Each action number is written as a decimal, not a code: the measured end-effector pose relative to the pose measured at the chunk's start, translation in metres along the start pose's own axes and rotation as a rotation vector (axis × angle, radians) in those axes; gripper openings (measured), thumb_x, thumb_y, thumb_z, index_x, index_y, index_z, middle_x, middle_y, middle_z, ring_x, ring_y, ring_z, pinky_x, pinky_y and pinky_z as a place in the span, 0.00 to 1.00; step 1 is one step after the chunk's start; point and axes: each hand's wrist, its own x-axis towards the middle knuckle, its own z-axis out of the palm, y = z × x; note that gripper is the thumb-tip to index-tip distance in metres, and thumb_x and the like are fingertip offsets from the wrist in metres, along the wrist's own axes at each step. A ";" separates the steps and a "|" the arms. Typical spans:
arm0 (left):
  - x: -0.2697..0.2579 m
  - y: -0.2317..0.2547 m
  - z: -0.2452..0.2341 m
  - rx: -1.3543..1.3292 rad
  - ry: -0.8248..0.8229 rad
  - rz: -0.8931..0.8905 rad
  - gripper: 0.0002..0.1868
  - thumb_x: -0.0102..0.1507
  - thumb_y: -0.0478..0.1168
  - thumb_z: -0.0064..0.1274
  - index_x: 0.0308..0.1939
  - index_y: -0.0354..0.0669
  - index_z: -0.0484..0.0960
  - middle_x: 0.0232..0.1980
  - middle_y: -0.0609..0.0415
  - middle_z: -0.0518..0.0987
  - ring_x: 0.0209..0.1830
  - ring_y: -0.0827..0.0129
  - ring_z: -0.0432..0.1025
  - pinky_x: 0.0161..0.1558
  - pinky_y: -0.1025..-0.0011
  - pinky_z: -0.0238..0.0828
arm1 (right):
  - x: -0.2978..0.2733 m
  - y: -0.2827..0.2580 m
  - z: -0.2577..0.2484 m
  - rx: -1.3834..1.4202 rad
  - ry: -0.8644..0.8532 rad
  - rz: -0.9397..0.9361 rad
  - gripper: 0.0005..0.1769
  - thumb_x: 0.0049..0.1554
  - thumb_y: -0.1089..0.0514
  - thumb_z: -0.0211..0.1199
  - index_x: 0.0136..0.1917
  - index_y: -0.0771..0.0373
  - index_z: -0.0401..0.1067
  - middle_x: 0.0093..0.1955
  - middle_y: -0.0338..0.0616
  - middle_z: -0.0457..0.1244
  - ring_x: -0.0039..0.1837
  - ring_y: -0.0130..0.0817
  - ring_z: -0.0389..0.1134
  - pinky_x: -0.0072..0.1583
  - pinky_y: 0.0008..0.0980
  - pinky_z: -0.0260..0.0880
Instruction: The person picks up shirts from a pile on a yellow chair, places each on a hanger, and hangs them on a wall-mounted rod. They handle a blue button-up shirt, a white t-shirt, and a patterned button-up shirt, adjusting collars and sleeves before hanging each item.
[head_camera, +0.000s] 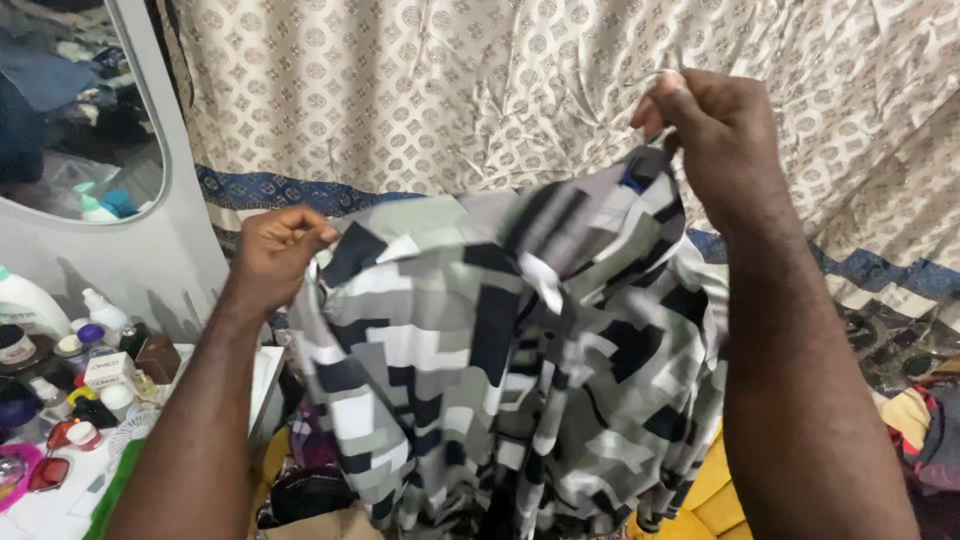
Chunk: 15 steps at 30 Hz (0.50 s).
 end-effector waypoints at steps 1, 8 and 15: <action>0.000 -0.003 -0.003 0.063 0.030 -0.085 0.06 0.70 0.38 0.56 0.42 0.40 0.84 0.32 0.60 0.78 0.29 0.82 0.66 0.31 0.81 0.62 | 0.000 -0.001 0.000 -0.053 0.000 0.004 0.20 0.71 0.54 0.51 0.39 0.61 0.73 0.38 0.40 0.67 0.35 0.26 0.62 0.41 0.30 0.68; 0.011 0.083 0.055 0.485 0.020 0.323 0.19 0.64 0.41 0.58 0.56 0.33 0.79 0.51 0.45 0.82 0.53 0.60 0.74 0.53 0.63 0.69 | -0.003 -0.003 0.023 -0.167 -0.038 -0.007 0.18 0.69 0.54 0.54 0.40 0.62 0.76 0.38 0.42 0.68 0.37 0.26 0.64 0.42 0.29 0.68; 0.044 0.133 0.114 0.591 -0.250 0.056 0.13 0.65 0.48 0.59 0.47 0.44 0.86 0.33 0.49 0.84 0.27 0.64 0.77 0.33 0.62 0.72 | -0.006 -0.005 0.029 0.007 -0.133 -0.189 0.19 0.71 0.53 0.48 0.46 0.62 0.76 0.45 0.41 0.71 0.44 0.28 0.71 0.48 0.33 0.74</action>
